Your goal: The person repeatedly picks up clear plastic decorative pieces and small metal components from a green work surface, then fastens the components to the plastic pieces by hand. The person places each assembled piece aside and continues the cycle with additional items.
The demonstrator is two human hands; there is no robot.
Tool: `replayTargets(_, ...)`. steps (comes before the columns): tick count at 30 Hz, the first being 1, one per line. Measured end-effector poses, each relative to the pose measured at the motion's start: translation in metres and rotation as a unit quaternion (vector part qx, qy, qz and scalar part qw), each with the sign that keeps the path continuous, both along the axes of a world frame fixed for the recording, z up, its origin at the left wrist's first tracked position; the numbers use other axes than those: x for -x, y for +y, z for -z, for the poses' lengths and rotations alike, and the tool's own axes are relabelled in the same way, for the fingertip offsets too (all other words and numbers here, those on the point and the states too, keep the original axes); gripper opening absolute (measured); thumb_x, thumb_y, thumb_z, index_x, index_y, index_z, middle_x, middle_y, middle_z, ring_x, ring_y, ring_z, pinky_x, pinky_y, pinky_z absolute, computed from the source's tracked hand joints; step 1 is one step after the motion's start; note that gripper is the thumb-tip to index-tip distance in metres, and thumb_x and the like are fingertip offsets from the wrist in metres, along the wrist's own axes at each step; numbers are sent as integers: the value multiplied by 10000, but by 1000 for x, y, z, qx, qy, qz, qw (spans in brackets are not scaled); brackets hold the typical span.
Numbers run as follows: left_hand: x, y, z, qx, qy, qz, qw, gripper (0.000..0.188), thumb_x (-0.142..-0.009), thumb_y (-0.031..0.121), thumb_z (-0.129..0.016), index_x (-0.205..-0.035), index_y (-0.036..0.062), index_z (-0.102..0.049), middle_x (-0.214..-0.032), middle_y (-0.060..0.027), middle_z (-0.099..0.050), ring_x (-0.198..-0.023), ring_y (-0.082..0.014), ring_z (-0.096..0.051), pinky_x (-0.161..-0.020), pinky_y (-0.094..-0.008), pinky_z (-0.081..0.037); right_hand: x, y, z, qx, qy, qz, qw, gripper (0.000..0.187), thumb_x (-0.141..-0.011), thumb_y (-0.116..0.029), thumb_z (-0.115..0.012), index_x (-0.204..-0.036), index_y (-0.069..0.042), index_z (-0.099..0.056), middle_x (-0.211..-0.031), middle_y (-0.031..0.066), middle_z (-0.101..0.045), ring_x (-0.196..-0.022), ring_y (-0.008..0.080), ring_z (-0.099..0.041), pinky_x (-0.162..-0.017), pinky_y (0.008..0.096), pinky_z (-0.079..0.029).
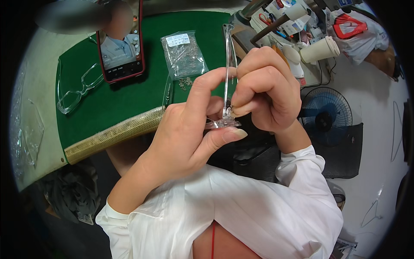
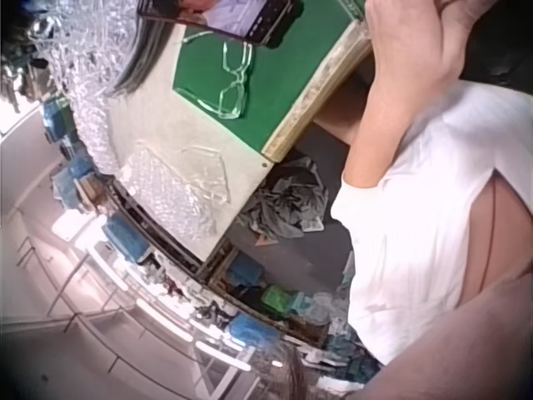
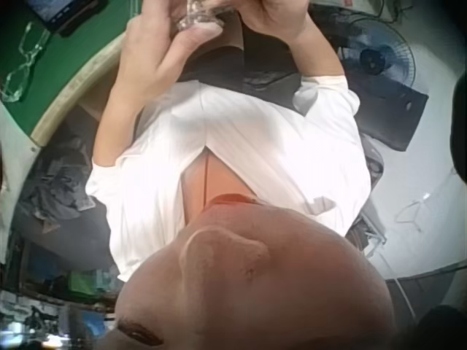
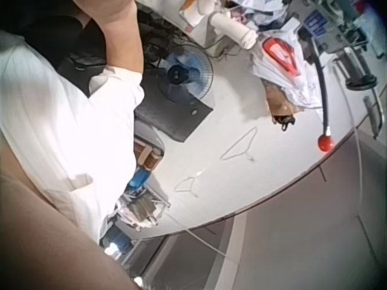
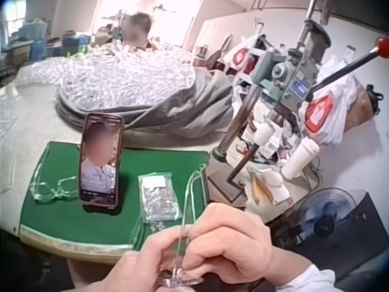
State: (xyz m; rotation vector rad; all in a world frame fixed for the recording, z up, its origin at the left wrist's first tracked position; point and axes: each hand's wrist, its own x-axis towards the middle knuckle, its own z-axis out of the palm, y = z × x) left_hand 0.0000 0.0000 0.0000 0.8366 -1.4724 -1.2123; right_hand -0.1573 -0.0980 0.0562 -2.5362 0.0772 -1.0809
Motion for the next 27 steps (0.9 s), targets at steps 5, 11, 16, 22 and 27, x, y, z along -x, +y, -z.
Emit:
replayTargets(5, 3, 0, 0, -4, 52, 2, 999, 750, -897, 294, -639, -1427, -5, -201, -886, -93, -588, -782, -152, -606, -734, -269, -498, 0, 0, 1, 1, -1, 5, 1000, 185, -724, -76, -734, -816, 4, -594, -748, 79, -568, -652, 199, -553, -542, 277, -459)
replayTargets(11, 6, -1, 2, -15, 91, 0, 996, 762, -909, 343, -614, -1433, -9, -188, -900, -98, -588, -771, -136, -599, -707, -250, -486, 1, 2, 1, -35, -14, 10, 999, 185, -723, -72, -746, -817, 0, -603, -758, 76, -583, -684, 200, -573, -566, 276, -471)
replayTargets(16, 8, -4, 5, 5, 111, -2, 994, 763, -912, 358, -604, -1433, -12, -188, -923, -98, -594, -774, -131, -602, -700, -238, -483, 3, 0, 0, -40, -1, 1, 999, 183, -702, -66, -759, -805, -11, -618, -779, 77, -601, -726, 207, -605, -599, 277, -492)
replayTargets(22, 4, -5, 2, 29, 46, -19, 998, 749, -913, 348, -600, -1428, -20, -199, -963, -113, -608, -792, -137, -614, -725, -239, -495, 4, -1, 0, -67, 2, -2, 998, 174, -703, -62, -761, -806, -17, -628, -786, 80, -602, -734, 207, -611, -615, 277, -497)
replayTargets(27, 6, -8, 1, 29, 74, -8, 997, 737, -921, 352, -588, -1427, -19, -200, -950, -114, -606, -778, -143, -615, -715, -245, -495, 5, -4, 2, -73, -15, -8, 997, 166, -716, -60, -758, -817, -17, -633, -807, 90, -600, -735, 196, -611, -619, 269, -495)
